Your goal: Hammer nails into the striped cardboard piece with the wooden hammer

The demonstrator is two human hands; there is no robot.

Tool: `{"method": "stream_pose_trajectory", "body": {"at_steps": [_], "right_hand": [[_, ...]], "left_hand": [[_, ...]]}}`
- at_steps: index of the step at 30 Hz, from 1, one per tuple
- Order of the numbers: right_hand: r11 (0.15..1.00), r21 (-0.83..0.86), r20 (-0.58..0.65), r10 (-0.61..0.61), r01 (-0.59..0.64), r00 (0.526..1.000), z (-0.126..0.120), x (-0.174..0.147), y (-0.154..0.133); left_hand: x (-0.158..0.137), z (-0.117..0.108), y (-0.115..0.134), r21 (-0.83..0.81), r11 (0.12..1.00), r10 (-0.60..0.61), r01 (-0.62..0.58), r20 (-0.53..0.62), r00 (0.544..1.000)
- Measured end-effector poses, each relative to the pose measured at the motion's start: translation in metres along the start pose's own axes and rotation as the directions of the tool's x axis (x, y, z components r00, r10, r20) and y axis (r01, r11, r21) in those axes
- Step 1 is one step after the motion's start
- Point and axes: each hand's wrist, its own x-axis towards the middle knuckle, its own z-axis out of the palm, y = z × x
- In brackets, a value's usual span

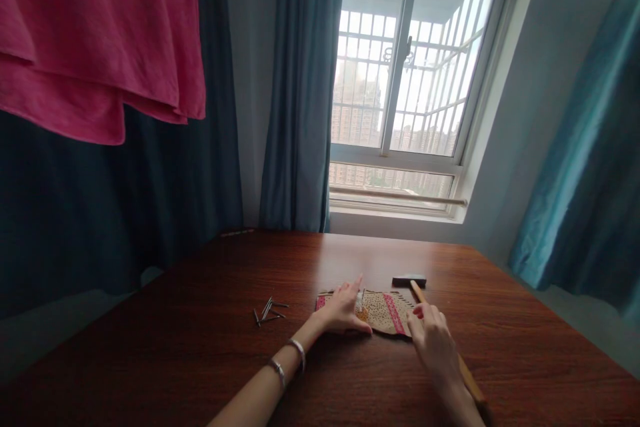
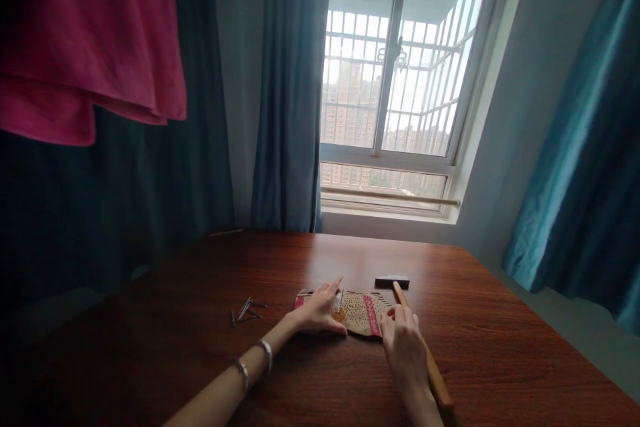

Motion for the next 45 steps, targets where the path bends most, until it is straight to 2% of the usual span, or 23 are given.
{"method": "stream_pose_trajectory", "body": {"at_steps": [4, 9, 19, 25, 29, 30, 32, 33, 35, 37, 38, 41, 45], "right_hand": [[0.996, 0.072, 0.088, -0.051, 0.045, 0.995, 0.029, 0.034, -0.030], [0.993, 0.067, 0.107, -0.101, 0.095, 0.989, 0.053, 0.049, -0.040], [0.996, 0.025, 0.117, -0.091, 0.089, 0.989, 0.058, 0.035, -0.029], [0.996, 0.016, 0.106, -0.084, 0.083, 0.991, 0.060, 0.035, -0.029], [0.997, 0.018, 0.105, -0.075, 0.073, 0.992, 0.058, 0.036, -0.027], [0.997, 0.021, 0.103, -0.072, 0.070, 0.992, 0.057, 0.036, -0.027], [0.997, 0.032, 0.097, -0.070, 0.068, 0.993, 0.056, 0.037, -0.027], [0.997, 0.038, 0.093, -0.071, 0.067, 0.993, 0.056, 0.037, -0.027], [0.996, 0.050, 0.088, -0.073, 0.068, 0.994, 0.055, 0.037, -0.028], [0.996, 0.060, 0.087, -0.072, 0.067, 0.994, 0.054, 0.036, -0.029], [0.996, 0.063, 0.087, -0.071, 0.066, 0.994, 0.053, 0.036, -0.030], [0.996, 0.069, 0.089, -0.069, 0.063, 0.994, 0.053, 0.035, -0.031], [0.996, 0.069, 0.093, -0.064, 0.057, 0.994, 0.053, 0.033, -0.031]], "left_hand": [[-0.001, 0.000, 0.002, 0.004, 1.000, 0.003, -0.003, -0.009, 1.000], [-0.003, -0.003, 0.004, 0.000, 1.000, 0.022, -0.022, 0.003, 1.000], [-0.002, -0.003, 0.003, 0.018, 1.000, 0.025, -0.025, 0.018, 1.000], [-0.002, -0.009, 0.013, 0.131, 0.991, 0.014, -0.016, 0.014, 1.000], [-0.005, -0.029, 0.014, 0.131, 0.991, 0.009, -0.003, -0.042, 0.999], [-0.008, -0.038, 0.012, 0.132, 0.991, -0.019, 0.027, -0.068, 0.998], [-0.017, -0.059, 0.004, 0.143, 0.971, -0.176, 0.194, -0.125, 0.976], [-0.022, -0.071, -0.002, 0.156, 0.944, -0.273, 0.289, -0.118, 0.955], [-0.035, -0.095, -0.017, 0.201, 0.846, -0.470, 0.494, -0.155, 0.869], [-0.049, -0.116, -0.032, 0.258, 0.756, -0.570, 0.601, -0.190, 0.799], [-0.056, -0.124, -0.038, 0.283, 0.738, -0.588, 0.613, -0.175, 0.790], [-0.074, -0.136, -0.052, 0.340, 0.753, -0.567, 0.563, -0.098, 0.818], [-0.086, -0.132, -0.054, 0.386, 0.817, -0.471, 0.428, 0.019, 0.882]]}}
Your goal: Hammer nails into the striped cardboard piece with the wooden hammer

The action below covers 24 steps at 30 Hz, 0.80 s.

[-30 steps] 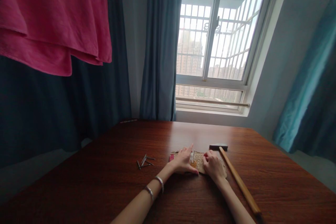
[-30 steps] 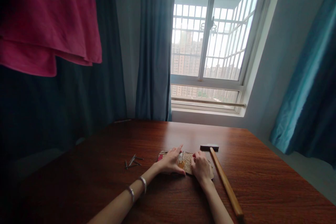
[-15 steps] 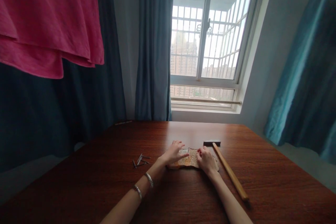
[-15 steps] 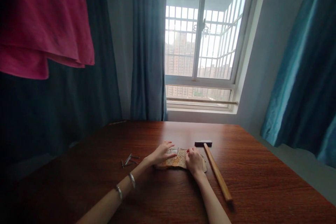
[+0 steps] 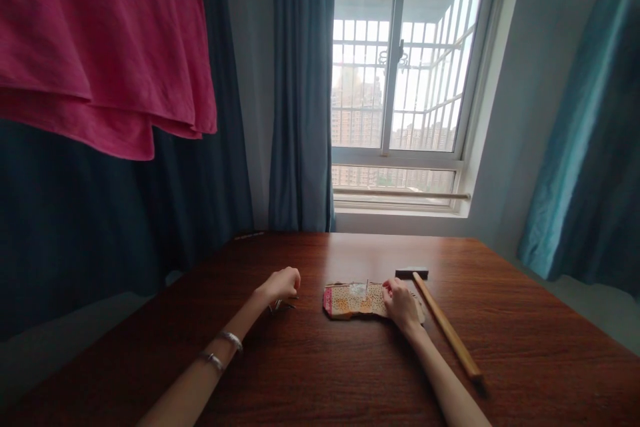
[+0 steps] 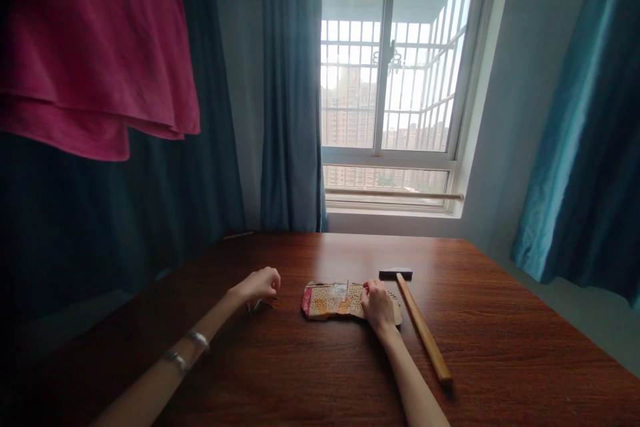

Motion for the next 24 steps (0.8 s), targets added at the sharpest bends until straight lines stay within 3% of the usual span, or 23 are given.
{"method": "stream_pose_trajectory", "body": {"at_steps": [9, 24], "right_hand": [[1.000, 0.001, 0.006, -0.001, 0.001, 1.000, -0.001, -0.001, 0.001], [0.995, 0.100, -0.005, 0.010, -0.009, 1.000, 0.002, -0.001, 0.003]], "left_hand": [[-0.013, 0.003, 0.022, 0.108, 0.993, 0.055, -0.054, -0.007, 0.998], [-0.002, 0.019, 0.024, 0.276, 0.950, 0.159, -0.150, -0.011, 0.987]]}}
